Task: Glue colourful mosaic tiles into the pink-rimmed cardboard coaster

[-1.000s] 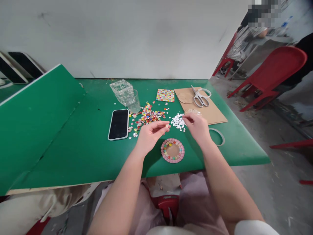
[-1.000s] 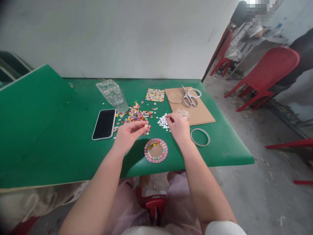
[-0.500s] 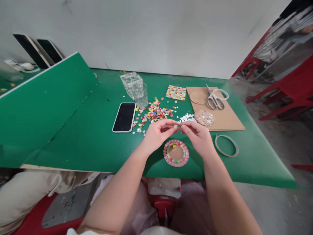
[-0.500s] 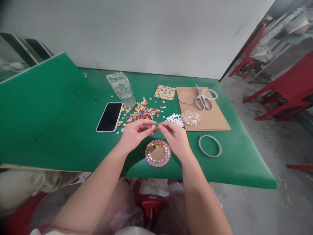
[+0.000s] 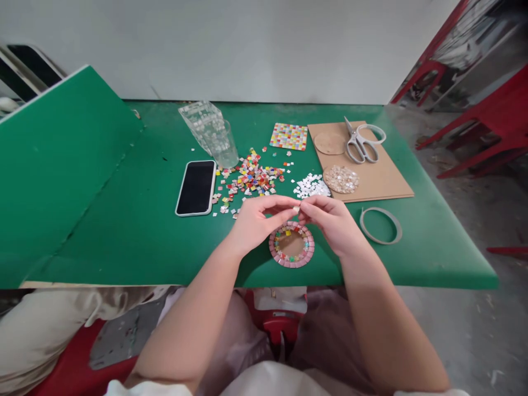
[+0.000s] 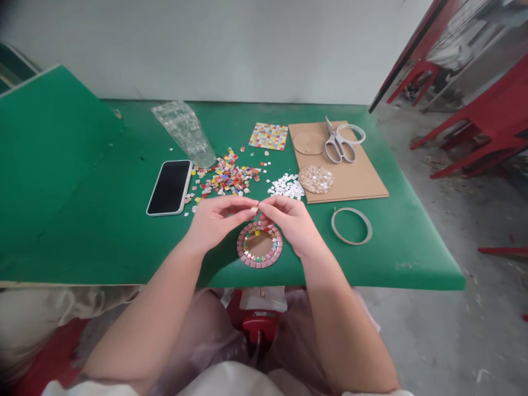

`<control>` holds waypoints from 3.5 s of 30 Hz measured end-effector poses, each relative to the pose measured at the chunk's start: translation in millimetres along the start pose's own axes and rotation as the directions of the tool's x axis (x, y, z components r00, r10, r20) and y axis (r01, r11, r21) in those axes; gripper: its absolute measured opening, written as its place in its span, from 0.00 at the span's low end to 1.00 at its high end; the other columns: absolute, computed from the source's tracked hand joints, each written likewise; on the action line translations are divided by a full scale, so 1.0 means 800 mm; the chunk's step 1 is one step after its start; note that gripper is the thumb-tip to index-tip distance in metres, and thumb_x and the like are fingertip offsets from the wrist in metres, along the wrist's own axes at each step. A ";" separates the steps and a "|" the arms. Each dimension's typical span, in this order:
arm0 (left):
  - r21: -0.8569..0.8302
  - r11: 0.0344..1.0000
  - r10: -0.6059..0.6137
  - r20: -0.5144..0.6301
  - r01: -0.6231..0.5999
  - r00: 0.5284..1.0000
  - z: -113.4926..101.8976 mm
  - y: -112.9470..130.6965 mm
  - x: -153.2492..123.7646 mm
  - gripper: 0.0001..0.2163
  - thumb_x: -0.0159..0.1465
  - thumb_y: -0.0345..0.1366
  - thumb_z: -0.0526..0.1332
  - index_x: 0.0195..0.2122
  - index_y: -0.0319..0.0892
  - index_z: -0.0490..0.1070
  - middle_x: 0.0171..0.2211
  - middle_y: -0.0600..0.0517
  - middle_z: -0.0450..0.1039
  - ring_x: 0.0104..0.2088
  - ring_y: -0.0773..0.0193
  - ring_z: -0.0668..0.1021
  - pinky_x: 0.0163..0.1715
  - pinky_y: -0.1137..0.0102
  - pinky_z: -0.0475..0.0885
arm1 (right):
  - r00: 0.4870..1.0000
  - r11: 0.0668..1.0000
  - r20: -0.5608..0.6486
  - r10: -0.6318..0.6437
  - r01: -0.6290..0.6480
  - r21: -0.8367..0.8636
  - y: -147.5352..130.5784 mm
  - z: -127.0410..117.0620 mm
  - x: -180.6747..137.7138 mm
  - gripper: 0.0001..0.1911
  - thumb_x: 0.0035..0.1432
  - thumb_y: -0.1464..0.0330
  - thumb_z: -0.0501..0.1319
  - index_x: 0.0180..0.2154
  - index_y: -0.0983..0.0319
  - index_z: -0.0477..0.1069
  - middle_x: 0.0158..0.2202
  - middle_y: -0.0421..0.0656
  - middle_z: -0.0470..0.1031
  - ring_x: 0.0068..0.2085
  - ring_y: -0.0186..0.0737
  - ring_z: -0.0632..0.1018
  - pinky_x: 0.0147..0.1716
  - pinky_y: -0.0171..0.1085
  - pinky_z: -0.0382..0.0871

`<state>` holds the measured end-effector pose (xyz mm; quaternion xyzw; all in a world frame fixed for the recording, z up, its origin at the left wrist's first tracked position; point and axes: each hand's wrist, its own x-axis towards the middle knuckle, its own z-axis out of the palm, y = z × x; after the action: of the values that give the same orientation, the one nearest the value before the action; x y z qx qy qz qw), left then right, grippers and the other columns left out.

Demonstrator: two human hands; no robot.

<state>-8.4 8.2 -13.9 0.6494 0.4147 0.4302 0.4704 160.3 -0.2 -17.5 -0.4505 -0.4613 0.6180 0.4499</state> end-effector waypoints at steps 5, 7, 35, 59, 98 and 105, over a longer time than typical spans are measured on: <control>0.138 0.975 0.171 0.017 -0.172 0.985 0.000 -0.002 0.001 0.07 0.57 0.35 0.63 0.36 0.45 0.78 0.33 0.52 0.76 0.33 0.68 0.76 0.32 0.74 0.73 | 0.991 0.972 0.086 0.107 -0.123 0.203 0.005 -0.003 -0.003 0.09 0.51 0.62 0.65 0.27 0.62 0.73 0.25 0.39 0.76 0.27 0.30 0.77 0.30 0.30 0.71; 0.172 0.959 0.225 0.019 -0.225 0.974 0.000 -0.004 0.001 0.07 0.58 0.34 0.63 0.37 0.46 0.78 0.33 0.52 0.75 0.33 0.68 0.75 0.32 0.75 0.72 | 0.987 0.956 0.093 0.130 -0.150 0.251 0.008 -0.004 -0.004 0.09 0.50 0.63 0.66 0.28 0.62 0.72 0.26 0.39 0.77 0.29 0.31 0.78 0.33 0.31 0.73; 0.487 0.804 0.365 0.050 -0.342 0.930 0.005 -0.013 0.002 0.12 0.60 0.31 0.60 0.45 0.48 0.74 0.37 0.52 0.76 0.36 0.67 0.76 0.36 0.72 0.71 | 0.999 0.969 -0.009 0.053 -0.049 0.240 0.012 -0.002 -0.005 0.13 0.44 0.70 0.68 0.34 0.59 0.70 0.31 0.37 0.75 0.33 0.30 0.77 0.33 0.31 0.72; 0.704 0.626 -0.098 0.497 -0.334 0.862 0.005 -0.001 -0.031 0.46 0.48 0.39 0.66 0.65 0.52 0.41 0.51 0.45 0.60 0.51 0.51 0.66 0.53 0.58 0.61 | 0.984 0.984 -0.176 0.020 0.012 0.176 0.006 -0.033 -0.001 0.14 0.45 0.69 0.67 0.37 0.57 0.69 0.31 0.36 0.73 0.30 0.29 0.74 0.38 0.34 0.71; -0.184 0.957 -0.226 -0.001 0.222 0.974 0.008 -0.015 -0.001 0.18 0.56 0.32 0.63 0.48 0.44 0.70 0.43 0.50 0.76 0.40 0.63 0.78 0.40 0.68 0.75 | 0.848 0.781 -0.178 -0.499 0.352 -0.515 0.015 -0.005 -0.008 0.06 0.52 0.72 0.62 0.34 0.57 0.73 0.35 0.39 0.77 0.35 0.35 0.75 0.38 0.37 0.71; -0.200 0.963 -0.194 -0.065 0.178 0.979 0.009 -0.017 -0.001 0.17 0.56 0.33 0.64 0.48 0.44 0.71 0.42 0.50 0.77 0.39 0.62 0.78 0.39 0.67 0.75 | 0.625 0.303 0.098 -0.775 0.503 -0.809 0.018 0.002 -0.006 0.08 0.55 0.74 0.60 0.34 0.57 0.75 0.33 0.40 0.80 0.35 0.37 0.76 0.37 0.38 0.71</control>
<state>-4.0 8.4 -28.8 0.5399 0.4497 0.4494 0.5517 157.7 -7.8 -30.7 -0.4616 -0.7424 0.0380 0.4841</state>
